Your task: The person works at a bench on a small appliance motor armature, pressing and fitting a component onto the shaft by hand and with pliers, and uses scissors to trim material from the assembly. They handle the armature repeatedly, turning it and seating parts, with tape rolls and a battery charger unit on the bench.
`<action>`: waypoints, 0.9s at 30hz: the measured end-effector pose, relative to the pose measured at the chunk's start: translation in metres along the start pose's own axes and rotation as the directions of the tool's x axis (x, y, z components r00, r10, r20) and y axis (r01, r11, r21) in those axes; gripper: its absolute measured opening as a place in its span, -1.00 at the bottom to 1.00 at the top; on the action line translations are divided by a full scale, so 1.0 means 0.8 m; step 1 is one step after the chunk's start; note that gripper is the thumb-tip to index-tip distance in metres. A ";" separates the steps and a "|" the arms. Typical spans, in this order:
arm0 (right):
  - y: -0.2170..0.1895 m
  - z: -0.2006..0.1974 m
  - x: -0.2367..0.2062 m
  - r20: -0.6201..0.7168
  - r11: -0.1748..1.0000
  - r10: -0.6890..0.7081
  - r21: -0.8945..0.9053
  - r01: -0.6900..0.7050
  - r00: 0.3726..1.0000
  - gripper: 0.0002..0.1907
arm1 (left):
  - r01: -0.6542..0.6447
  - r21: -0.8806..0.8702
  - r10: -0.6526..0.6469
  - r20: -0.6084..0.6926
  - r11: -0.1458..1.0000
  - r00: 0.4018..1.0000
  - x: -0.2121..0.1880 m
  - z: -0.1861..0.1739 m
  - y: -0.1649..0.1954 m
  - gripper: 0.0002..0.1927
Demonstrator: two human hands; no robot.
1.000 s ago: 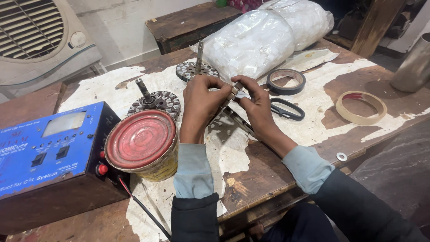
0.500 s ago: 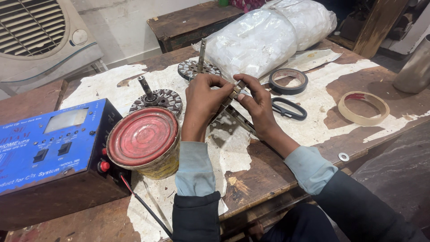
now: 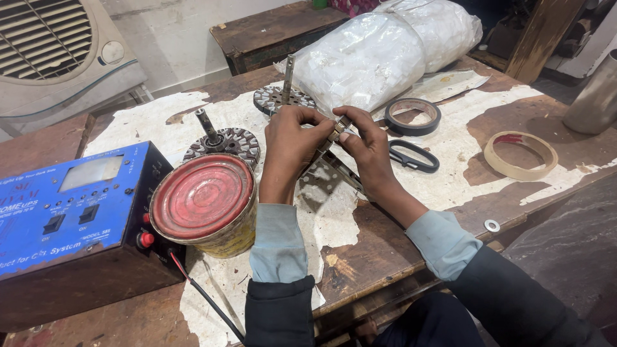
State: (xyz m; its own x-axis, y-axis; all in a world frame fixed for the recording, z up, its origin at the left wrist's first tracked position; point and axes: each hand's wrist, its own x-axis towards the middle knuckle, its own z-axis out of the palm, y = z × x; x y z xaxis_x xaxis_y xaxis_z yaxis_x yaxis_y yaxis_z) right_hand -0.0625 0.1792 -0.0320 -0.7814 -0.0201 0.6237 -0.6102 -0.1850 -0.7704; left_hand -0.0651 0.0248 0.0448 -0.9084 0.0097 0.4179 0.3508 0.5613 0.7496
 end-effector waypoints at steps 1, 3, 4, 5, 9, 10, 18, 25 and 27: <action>-0.001 0.000 0.000 0.005 1.000 0.000 0.005 0.000 1.000 -0.55 | 0.007 -0.005 -0.007 0.004 1.000 1.000 0.000 0.000 -0.001 -0.73; -0.001 -0.001 0.000 0.014 1.000 0.001 0.017 -0.001 1.000 -0.55 | 0.015 -0.002 -0.015 0.005 1.000 1.000 0.000 0.001 -0.002 -0.73; -0.001 -0.001 0.000 0.007 1.000 0.006 0.005 -0.006 1.000 -0.55 | 0.014 0.007 -0.014 0.002 1.000 1.000 0.001 0.002 -0.002 -0.72; -0.001 -0.002 0.000 -0.001 1.000 0.011 -0.007 -0.011 1.000 -0.54 | 0.012 0.016 -0.012 -0.001 1.000 1.000 0.001 0.003 -0.002 -0.72; 0.000 -0.002 0.001 -0.011 0.995 -0.038 -0.094 0.037 0.999 -0.56 | -0.012 0.020 0.012 -0.013 1.000 1.000 0.002 0.005 -0.002 -0.71; 0.001 -0.001 0.001 -0.009 0.987 -0.076 -0.144 0.074 0.997 -0.56 | -0.007 0.016 0.007 -0.016 1.000 1.000 0.002 0.005 -0.002 -0.71; 0.002 -0.007 0.003 0.044 0.942 -0.147 -0.300 0.153 0.988 -0.53 | 0.021 -0.020 -0.022 -0.010 1.000 1.000 0.000 0.008 0.006 -0.70; -0.003 -0.009 -0.001 0.059 0.958 -0.128 -0.251 0.139 0.990 -0.52 | 0.027 -0.014 -0.027 -0.010 1.000 1.000 -0.003 0.005 0.008 -0.70; -0.004 -0.009 0.000 0.061 0.947 -0.147 -0.281 0.158 0.987 -0.51 | 0.015 -0.011 -0.015 -0.016 1.000 1.000 -0.002 0.006 0.007 -0.70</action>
State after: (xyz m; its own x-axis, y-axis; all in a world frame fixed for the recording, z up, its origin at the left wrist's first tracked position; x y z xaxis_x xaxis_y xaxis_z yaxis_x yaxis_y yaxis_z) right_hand -0.0615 0.1871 -0.0309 -0.6737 -0.0524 0.7371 -0.7380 0.0980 -0.6676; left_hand -0.0628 0.0319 0.0458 -0.9098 -0.0123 0.4149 0.3397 0.5524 0.7612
